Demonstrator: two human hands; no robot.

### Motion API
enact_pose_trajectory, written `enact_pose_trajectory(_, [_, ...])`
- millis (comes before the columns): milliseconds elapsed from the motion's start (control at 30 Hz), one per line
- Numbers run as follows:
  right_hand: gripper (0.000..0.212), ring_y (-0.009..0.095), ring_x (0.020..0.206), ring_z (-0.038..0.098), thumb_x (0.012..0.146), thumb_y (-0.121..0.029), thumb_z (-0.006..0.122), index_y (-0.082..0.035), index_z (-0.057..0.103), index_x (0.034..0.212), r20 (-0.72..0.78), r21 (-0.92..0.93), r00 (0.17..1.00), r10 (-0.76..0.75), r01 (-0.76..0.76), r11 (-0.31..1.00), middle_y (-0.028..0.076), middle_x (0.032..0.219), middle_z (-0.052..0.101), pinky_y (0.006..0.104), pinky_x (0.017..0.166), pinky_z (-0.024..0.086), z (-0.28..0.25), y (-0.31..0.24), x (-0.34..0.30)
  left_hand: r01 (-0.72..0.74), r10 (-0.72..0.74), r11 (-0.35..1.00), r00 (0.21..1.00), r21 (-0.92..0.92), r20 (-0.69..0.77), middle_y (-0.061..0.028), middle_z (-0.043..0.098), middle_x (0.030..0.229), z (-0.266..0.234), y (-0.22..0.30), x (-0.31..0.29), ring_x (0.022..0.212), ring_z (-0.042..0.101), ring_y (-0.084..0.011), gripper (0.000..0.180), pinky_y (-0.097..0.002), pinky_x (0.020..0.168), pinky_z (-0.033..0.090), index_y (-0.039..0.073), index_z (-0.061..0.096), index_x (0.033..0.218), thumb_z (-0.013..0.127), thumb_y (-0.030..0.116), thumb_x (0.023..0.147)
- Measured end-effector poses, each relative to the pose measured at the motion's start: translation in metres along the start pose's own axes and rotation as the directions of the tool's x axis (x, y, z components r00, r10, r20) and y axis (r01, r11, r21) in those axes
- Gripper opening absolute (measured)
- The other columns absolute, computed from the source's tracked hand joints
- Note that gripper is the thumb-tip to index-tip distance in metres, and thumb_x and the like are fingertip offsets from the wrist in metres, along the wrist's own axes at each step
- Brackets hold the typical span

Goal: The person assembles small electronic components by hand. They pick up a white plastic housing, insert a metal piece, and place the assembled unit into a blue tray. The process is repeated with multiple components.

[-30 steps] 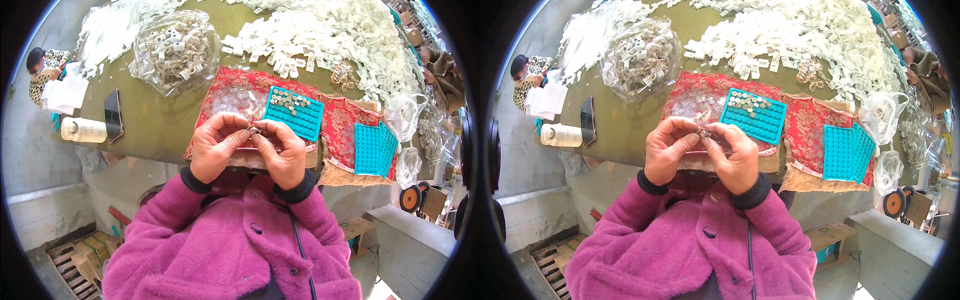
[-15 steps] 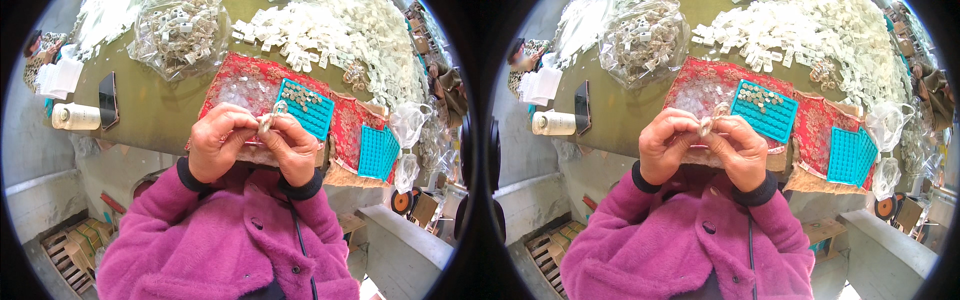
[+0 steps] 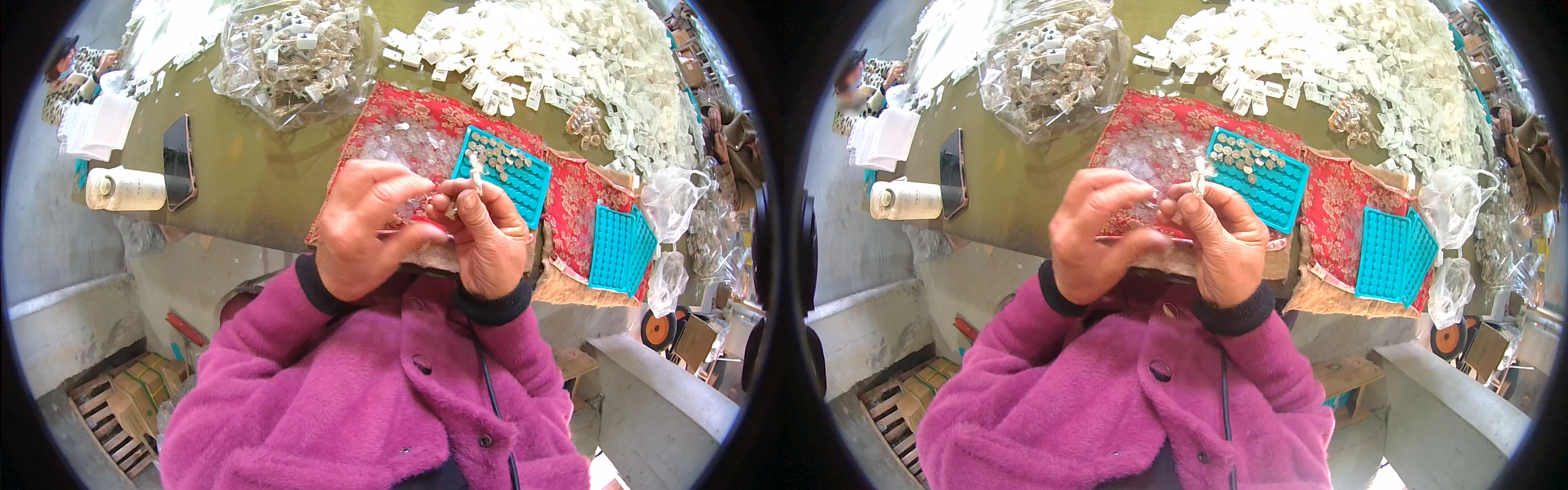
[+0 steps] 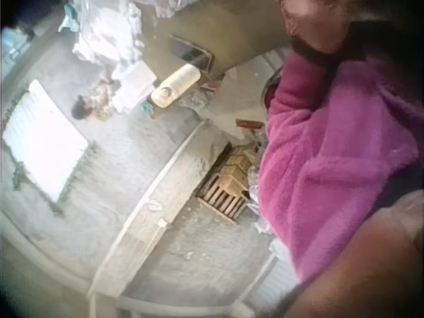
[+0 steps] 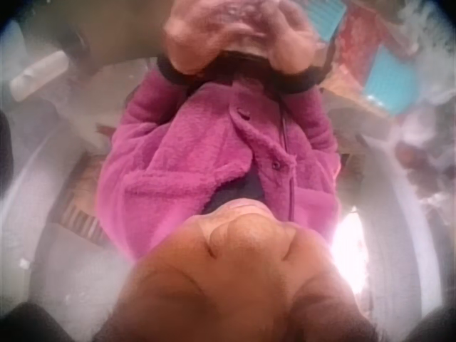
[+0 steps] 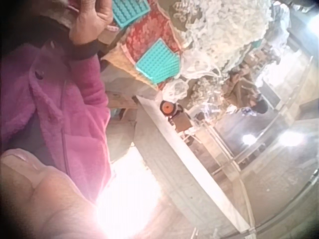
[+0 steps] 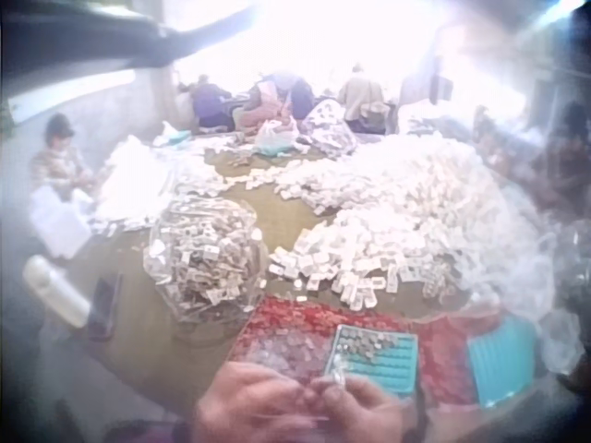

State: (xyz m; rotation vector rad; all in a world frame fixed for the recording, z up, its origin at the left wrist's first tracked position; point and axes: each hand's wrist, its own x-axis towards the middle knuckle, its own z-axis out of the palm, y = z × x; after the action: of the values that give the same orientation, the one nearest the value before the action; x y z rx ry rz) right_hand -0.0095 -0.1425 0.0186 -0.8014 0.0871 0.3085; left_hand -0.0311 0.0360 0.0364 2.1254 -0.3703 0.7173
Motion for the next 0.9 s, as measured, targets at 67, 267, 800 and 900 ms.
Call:
enact_pose_trajectory(67, [0.019, 0.017, 0.098, 0.072, 0.1, -0.007, 0.073, 0.002, 0.073, 0.117, 0.07, 0.085, 0.998, 0.011, -0.017, 0.996, 0.011, 0.111, 0.077, 0.031, 0.086, 0.061, 0.002, 0.001, 0.001, -0.086, 0.086, 0.996, 0.996, 0.0, 0.005, -0.0111, 0.068, 0.106, 0.006, 0.004, 0.0, 0.093, 0.067, -0.0284, 0.036, -0.0366, 0.08, 0.056, 0.003, 0.073, 0.109, 0.087, 0.0, 0.076])
enact_pose_trajectory(267, [0.021, 0.018, 0.098, 0.072, 0.103, -0.005, 0.068, 0.004, 0.07, 0.122, -0.008, -0.171, 1.0, -0.006, 0.004, 0.985, 0.011, 0.116, 0.075, 0.0314, 0.089, 0.06, 0.001, -0.008, -0.012, 0.016, -0.016, 0.985, 1.0, -0.173, 0.006, -0.013, 0.068, 0.098, 0.01, 0.006, -0.001, 0.085, 0.068, -0.0275, 0.028, -0.0367, 0.073, 0.055, 0.004, 0.074, 0.103, 0.086, 0.0, 0.078])
enact_pose_trajectory(800, [0.014, 0.016, 0.089, 0.071, 0.095, -0.001, 0.076, 0.002, 0.069, 0.107, 0.354, -0.769, 0.893, -0.276, 0.446, 0.458, 0.009, 0.099, 0.074, 0.0311, 0.083, 0.058, -0.012, -0.032, -0.018, 0.53, -0.394, 0.467, 0.841, -0.708, 0.37, -0.0113, 0.068, 0.11, 0.007, 0.015, -0.004, 0.099, 0.069, -0.0165, 0.023, -0.0308, 0.087, 0.061, -0.002, 0.07, 0.107, 0.077, -0.013, 0.088])
enact_pose_trajectory(900, [0.007, 0.012, 0.083, 0.069, 0.1, 0.002, 0.07, 0.003, 0.066, 0.105, 0.36, -0.744, 0.914, -0.187, 0.402, 0.534, 0.006, 0.094, 0.069, 0.0263, 0.073, 0.058, -0.019, -0.033, -0.017, 0.576, -0.37, 0.521, 0.817, -0.629, 0.442, -0.01, 0.066, 0.111, 0.003, 0.017, 0.0, 0.101, 0.067, -0.0148, 0.028, -0.0277, 0.089, 0.059, -0.003, 0.074, 0.113, 0.079, -0.011, 0.087])
